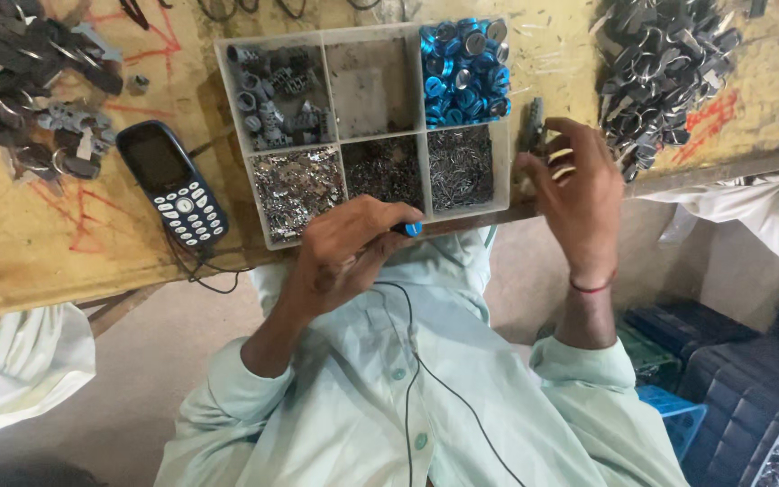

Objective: The person sits at a workbench assembling small metal components by hand. They pick parts from a compartment organizer box, press and twist the pieces together to fit them, and place the finished assemblies on the table beside the box, repeating the cycle.

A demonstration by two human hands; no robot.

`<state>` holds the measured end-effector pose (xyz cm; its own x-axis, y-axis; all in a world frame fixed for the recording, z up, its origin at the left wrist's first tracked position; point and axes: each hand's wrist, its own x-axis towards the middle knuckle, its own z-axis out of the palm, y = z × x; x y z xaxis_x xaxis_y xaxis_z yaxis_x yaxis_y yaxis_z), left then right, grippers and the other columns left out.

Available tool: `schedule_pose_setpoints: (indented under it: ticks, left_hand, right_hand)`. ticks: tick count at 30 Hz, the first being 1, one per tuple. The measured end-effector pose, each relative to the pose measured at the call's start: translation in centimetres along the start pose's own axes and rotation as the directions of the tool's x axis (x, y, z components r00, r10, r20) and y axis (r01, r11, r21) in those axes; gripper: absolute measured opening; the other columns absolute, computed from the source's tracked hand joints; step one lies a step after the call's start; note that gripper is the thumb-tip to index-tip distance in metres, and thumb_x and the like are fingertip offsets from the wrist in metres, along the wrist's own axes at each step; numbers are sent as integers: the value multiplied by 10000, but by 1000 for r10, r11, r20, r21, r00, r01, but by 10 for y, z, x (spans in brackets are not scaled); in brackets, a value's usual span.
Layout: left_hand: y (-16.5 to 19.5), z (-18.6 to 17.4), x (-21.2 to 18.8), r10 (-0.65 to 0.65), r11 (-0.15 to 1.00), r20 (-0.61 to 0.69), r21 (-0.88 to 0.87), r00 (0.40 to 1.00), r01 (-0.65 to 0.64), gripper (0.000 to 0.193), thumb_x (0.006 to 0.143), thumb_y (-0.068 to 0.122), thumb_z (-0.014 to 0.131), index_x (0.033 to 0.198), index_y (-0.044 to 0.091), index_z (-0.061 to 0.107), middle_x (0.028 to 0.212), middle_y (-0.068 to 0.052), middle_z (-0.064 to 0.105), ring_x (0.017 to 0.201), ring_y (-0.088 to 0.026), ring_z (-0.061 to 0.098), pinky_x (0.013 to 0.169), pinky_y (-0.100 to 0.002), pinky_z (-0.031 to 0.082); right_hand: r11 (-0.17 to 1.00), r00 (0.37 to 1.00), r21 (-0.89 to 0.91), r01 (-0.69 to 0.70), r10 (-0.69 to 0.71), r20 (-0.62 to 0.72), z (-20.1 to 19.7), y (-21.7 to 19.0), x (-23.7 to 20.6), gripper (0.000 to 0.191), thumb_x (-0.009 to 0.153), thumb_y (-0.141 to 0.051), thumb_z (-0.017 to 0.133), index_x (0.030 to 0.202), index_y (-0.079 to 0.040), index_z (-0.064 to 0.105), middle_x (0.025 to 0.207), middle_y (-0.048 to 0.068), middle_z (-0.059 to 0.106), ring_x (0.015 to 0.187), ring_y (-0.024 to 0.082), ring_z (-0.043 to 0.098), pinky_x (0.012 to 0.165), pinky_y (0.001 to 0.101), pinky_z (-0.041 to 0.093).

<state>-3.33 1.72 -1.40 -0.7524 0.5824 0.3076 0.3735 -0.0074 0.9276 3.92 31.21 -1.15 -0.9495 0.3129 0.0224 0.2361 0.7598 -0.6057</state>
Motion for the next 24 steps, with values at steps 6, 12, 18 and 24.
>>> schedule_pose_setpoints:
  ticks: [6, 12, 18, 24]
  left_hand:
    - [-3, -1, -1, -42, 999, -6, -15, 999, 42, 313, 882, -36, 795, 1155, 63, 677, 961, -82, 699, 798, -213, 676, 698, -338, 551]
    - [-2, 2, 0, -10, 999, -4, -42, 1000, 10, 321, 902, -45, 792, 1170, 58, 651, 1023, -84, 714, 878, -219, 705, 747, -325, 573]
    - [6, 5, -4, 40, 999, -45, 30, 998, -39, 373, 905, -119, 743, 1217, 47, 623, 1093, -98, 704, 954, -254, 718, 808, -360, 588]
    - [16, 9, -9, 147, 972, -39, 189, 988, -137, 461, 853, -106, 744, 1271, -2, 579, 1132, -152, 670, 1041, -329, 673, 893, -411, 565]
  right_hand:
    - [993, 991, 96, -68, 79, -110, 7, 27, -9, 286, 955, 14, 849, 1210, -5, 720, 1013, 75, 662, 823, 108, 632, 731, 260, 510]
    - [620, 972, 780, -92, 225, -65, 8, 42, -4, 79, 1098, -61, 692, 1142, 4, 692, 1091, 70, 695, 893, 102, 608, 833, 232, 502]
    - [570, 996, 818, 75, -74, -40, 1, -25, -16, 96, 1147, -111, 555, 1133, -63, 637, 922, 62, 657, 728, 137, 536, 701, 261, 451]
    - [920, 931, 252, 301, -341, 133, 16, -88, -40, 178, 1061, 33, 554, 1220, -17, 617, 906, 130, 628, 693, 229, 570, 642, 350, 465]
